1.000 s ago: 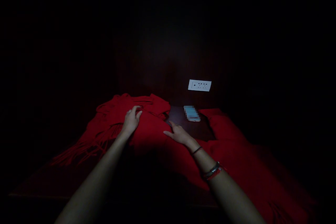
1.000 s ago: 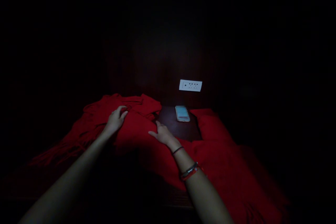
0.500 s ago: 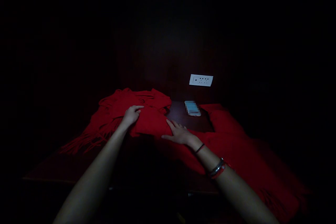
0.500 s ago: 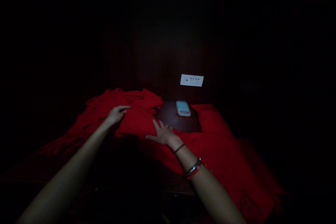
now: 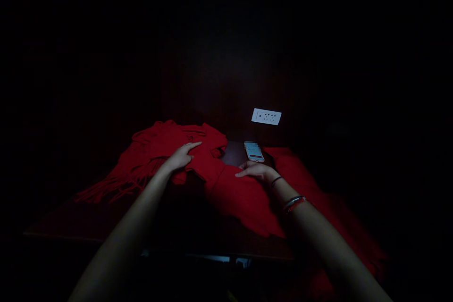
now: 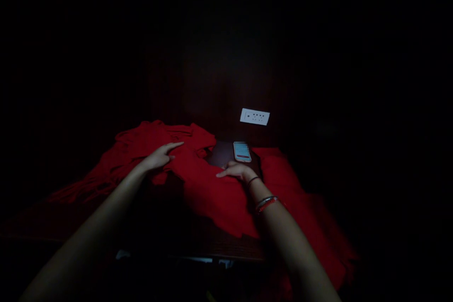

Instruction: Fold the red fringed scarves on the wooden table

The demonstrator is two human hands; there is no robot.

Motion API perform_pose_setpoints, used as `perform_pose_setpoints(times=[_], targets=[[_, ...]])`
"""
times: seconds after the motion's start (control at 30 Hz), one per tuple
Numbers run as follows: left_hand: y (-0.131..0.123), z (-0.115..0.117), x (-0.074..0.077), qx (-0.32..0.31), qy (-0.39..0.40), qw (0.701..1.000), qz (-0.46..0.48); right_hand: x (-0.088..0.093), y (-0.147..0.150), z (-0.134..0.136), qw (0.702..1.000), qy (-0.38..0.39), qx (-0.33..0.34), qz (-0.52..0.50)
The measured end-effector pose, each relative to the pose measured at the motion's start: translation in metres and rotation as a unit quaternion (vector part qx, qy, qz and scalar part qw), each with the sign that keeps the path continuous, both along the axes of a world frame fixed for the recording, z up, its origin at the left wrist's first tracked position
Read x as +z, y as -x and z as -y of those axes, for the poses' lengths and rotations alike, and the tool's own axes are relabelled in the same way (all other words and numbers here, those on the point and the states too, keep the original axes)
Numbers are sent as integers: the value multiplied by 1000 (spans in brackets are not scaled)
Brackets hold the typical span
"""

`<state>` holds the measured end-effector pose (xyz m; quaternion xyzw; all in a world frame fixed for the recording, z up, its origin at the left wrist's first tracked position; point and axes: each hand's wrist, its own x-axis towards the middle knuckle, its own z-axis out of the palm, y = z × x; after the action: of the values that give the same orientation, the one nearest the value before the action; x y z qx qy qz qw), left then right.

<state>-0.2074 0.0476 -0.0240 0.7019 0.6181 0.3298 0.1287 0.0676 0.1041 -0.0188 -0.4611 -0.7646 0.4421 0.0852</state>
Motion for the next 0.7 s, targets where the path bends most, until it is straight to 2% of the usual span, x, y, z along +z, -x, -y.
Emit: perform_pose_setpoints(times=[0.07,0.17,0.23,0.3,0.37,0.4,0.43,0.57,0.63,0.7], targets=[[-8,-11,13,-22,-52,998,-8,5,0,-2,999,38,13,-29],[-18,-31,37,-38,-103,994,-24,18,-2,-8,999,-18,-10,-34],[-25,-40,47,6,-82,995,-50,24,-5,-12,997,-75,-29,-11],[-34,-40,45,96,-18,992,-85,25,-7,-14,991,-127,-31,26],[-44,-28,32,176,24,978,-112,21,-9,-11,984,-163,-3,72],[-49,-19,21,165,-5,979,-124,17,-10,-7,980,-175,21,97],[-54,-9,9,145,-18,982,-123,12,-11,-2,974,-186,47,117],[-69,18,-36,2,62,998,-14,-6,-11,18,956,-224,112,155],[-73,21,-46,-31,87,993,69,-9,-9,23,949,-248,124,150],[-75,21,-47,-41,95,984,145,-8,-5,22,941,-280,137,131]])
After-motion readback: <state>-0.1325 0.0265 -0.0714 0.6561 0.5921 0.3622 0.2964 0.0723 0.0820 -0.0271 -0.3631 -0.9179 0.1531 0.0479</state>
